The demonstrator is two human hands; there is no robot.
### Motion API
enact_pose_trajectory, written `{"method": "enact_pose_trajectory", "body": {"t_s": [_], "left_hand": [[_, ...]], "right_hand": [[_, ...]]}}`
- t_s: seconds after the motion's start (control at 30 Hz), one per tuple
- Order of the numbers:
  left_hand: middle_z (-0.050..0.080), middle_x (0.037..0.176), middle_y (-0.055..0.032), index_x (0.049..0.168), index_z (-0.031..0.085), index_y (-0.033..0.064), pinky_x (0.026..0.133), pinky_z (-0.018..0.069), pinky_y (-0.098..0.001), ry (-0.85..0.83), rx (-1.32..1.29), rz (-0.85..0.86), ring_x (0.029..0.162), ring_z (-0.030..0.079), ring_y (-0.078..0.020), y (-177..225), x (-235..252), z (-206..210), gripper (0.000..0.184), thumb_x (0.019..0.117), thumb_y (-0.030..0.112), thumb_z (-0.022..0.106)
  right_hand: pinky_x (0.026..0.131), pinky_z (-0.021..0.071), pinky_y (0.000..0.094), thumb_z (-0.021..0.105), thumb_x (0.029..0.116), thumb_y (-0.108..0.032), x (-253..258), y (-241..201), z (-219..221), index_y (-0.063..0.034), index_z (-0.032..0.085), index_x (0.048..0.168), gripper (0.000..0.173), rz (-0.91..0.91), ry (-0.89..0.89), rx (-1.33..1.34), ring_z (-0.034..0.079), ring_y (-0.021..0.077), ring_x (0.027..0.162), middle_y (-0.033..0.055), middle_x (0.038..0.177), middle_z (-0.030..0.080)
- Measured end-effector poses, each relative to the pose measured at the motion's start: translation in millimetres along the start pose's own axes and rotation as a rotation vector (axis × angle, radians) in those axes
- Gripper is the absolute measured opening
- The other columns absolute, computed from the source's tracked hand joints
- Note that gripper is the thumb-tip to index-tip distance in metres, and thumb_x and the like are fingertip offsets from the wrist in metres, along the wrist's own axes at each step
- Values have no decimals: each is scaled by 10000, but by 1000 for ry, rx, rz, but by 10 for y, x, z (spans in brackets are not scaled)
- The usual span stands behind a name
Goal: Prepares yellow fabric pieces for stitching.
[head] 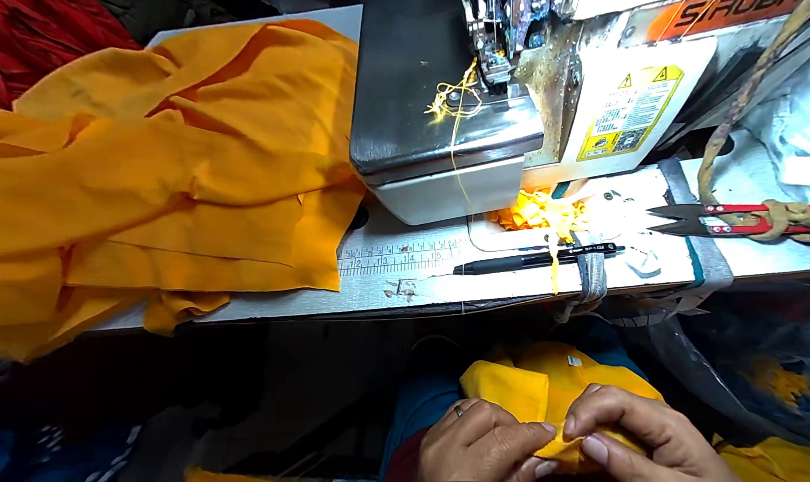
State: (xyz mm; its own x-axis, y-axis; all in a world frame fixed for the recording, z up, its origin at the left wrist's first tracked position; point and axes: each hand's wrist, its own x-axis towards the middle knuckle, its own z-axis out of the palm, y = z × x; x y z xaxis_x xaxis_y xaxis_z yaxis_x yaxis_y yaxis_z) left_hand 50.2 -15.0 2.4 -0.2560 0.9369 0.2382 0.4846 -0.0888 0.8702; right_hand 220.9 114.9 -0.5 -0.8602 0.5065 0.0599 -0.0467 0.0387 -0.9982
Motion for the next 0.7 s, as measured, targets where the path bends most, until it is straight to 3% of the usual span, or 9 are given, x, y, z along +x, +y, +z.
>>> {"method": "enact_pose_trajectory", "body": {"t_s": [0.2, 0.27, 0.4, 0.47, 0.57, 0.7], "left_hand": [[684, 831, -135, 969, 774, -27, 876, 492, -183, 16, -102, -38, 905, 655, -122, -21, -3, 13, 152, 947, 95, 687], [684, 842, -126, 984, 779, -24, 869, 491, -181, 30, -139, -57, 911, 647, -103, -20, 1, 7, 158, 954, 98, 684], [692, 1067, -61, 986, 757, 20, 994, 477, -152, 71, -225, -105, 1113, 607, -7, -37, -4, -6, 149, 977, 136, 664], [692, 1099, -64, 967, 741, 15, 1010, 474, -152, 61, -210, -100, 1142, 603, -6, -52, -3, -27, 164, 986, 152, 652], [713, 921, -119, 940, 742, -20, 935, 487, -209, -10, -164, -44, 986, 657, -103, -24, 6, -21, 176, 982, 122, 647], [704, 818, -142, 905, 747, -34, 919, 474, -260, -114, -138, 16, 894, 666, -177, 32, 40, 57, 162, 962, 90, 659]], "right_hand": [[861, 527, 138, 580, 989, -4, -18, -16, 23, 22, 641, 1096, 126, 61, 90, 100, 624, -83, 949, -48, 1060, 702], [853, 548, 149, 609, 977, -16, -19, -8, 39, -41, 644, 1109, 138, 78, 163, 121, 635, -82, 949, -108, 1069, 696], [819, 576, 154, 660, 948, -35, -13, 43, 24, -190, 655, 1116, 228, 102, 333, 168, 667, -72, 916, -192, 1056, 711], [835, 582, 164, 679, 936, -41, -10, 73, 11, -205, 669, 1106, 236, 88, 401, 156, 672, -56, 930, -186, 1056, 708], [872, 563, 158, 690, 926, -43, 3, 64, 49, -150, 687, 1064, 175, 71, 441, 34, 643, -61, 976, -152, 1046, 682], [920, 510, 145, 671, 932, -27, 34, 12, 169, 31, 700, 1035, 122, 22, 317, -127, 616, -23, 1011, 32, 1017, 681]]}}
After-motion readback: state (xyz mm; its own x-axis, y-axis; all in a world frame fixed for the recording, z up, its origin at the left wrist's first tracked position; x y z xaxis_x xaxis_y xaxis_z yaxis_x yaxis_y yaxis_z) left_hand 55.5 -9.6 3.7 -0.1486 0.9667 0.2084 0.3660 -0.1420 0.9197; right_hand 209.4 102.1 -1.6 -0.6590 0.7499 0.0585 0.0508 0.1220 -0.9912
